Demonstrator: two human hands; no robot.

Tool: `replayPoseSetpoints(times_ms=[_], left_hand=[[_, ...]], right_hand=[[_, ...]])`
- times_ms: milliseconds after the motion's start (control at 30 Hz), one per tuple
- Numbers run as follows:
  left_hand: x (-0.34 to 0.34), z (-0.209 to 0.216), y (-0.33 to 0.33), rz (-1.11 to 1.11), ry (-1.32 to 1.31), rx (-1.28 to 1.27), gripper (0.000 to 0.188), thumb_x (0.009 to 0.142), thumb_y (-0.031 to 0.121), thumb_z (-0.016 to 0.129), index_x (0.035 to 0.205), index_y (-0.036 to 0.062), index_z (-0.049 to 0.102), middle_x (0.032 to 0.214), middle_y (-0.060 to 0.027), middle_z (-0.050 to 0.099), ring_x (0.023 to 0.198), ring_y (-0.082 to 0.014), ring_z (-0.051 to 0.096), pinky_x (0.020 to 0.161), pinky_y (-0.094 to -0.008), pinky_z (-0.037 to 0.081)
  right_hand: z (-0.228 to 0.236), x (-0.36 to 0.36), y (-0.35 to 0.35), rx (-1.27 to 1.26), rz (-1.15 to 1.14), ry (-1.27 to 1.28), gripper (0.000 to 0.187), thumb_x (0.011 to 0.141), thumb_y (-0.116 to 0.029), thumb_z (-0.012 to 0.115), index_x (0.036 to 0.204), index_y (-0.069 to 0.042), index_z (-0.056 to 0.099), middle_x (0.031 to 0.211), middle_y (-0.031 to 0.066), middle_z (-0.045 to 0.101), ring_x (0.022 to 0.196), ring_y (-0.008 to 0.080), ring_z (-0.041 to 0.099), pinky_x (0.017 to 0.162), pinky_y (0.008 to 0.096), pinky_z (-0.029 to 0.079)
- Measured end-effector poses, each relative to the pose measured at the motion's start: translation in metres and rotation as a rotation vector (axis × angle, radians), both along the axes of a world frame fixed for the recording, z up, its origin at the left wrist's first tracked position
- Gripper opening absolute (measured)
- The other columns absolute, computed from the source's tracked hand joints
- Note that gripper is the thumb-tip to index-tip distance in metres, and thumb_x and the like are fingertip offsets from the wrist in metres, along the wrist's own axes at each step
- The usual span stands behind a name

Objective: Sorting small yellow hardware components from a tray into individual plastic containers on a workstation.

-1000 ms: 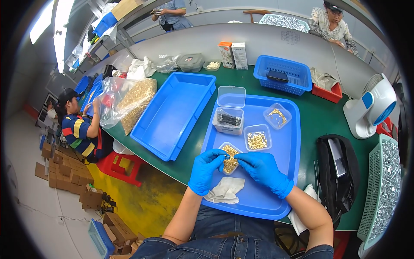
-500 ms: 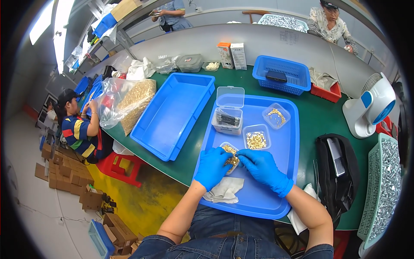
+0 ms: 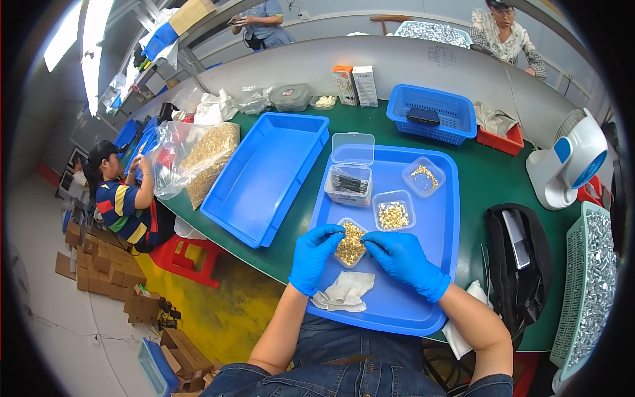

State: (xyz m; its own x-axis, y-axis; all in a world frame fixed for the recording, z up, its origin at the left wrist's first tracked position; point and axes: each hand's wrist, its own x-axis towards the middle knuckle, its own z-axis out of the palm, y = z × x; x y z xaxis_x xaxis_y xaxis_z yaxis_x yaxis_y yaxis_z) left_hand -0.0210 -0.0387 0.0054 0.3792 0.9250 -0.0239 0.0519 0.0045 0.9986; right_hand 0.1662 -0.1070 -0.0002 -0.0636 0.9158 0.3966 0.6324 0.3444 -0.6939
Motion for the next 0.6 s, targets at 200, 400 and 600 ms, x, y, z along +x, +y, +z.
replayPoseSetpoints(times_ms=[200,400,600], left_hand=[[-0.0018,0.0035,-0.0040,-0.010,-0.289,-0.274,0.016,0.083,0.002,0.061,0.097,-0.0029,0.065,0.085,-0.0060,0.065,0.065,-0.0081,0.052,0.061,-0.0208,0.044],[-0.0014,0.0027,-0.0050,-0.027,-0.265,-0.254,0.016,0.083,0.002,0.061,0.098,-0.0020,0.065,0.085,-0.0058,0.065,0.065,-0.0084,0.052,0.061,-0.0211,0.044],[-0.0022,0.0036,-0.0049,-0.048,-0.246,-0.248,0.016,0.084,0.002,0.059,0.098,-0.0019,0.065,0.085,-0.0055,0.064,0.065,-0.0082,0.052,0.061,-0.0210,0.044]], right_hand=[[-0.0005,-0.0015,-0.0008,-0.007,0.017,-0.005,0.019,0.086,-0.022,0.057,0.099,-0.011,0.064,0.089,0.0100,0.066,0.073,0.0274,0.064,0.062,0.0343,0.051],[-0.0006,-0.0010,-0.0012,0.009,0.012,0.000,0.019,0.086,-0.022,0.057,0.100,-0.012,0.064,0.090,0.0096,0.066,0.074,0.0269,0.064,0.063,0.0344,0.051],[0.0005,-0.0006,-0.0015,0.029,0.015,-0.039,0.018,0.086,-0.021,0.057,0.100,-0.012,0.065,0.089,0.0092,0.066,0.075,0.0264,0.064,0.063,0.0338,0.050]])
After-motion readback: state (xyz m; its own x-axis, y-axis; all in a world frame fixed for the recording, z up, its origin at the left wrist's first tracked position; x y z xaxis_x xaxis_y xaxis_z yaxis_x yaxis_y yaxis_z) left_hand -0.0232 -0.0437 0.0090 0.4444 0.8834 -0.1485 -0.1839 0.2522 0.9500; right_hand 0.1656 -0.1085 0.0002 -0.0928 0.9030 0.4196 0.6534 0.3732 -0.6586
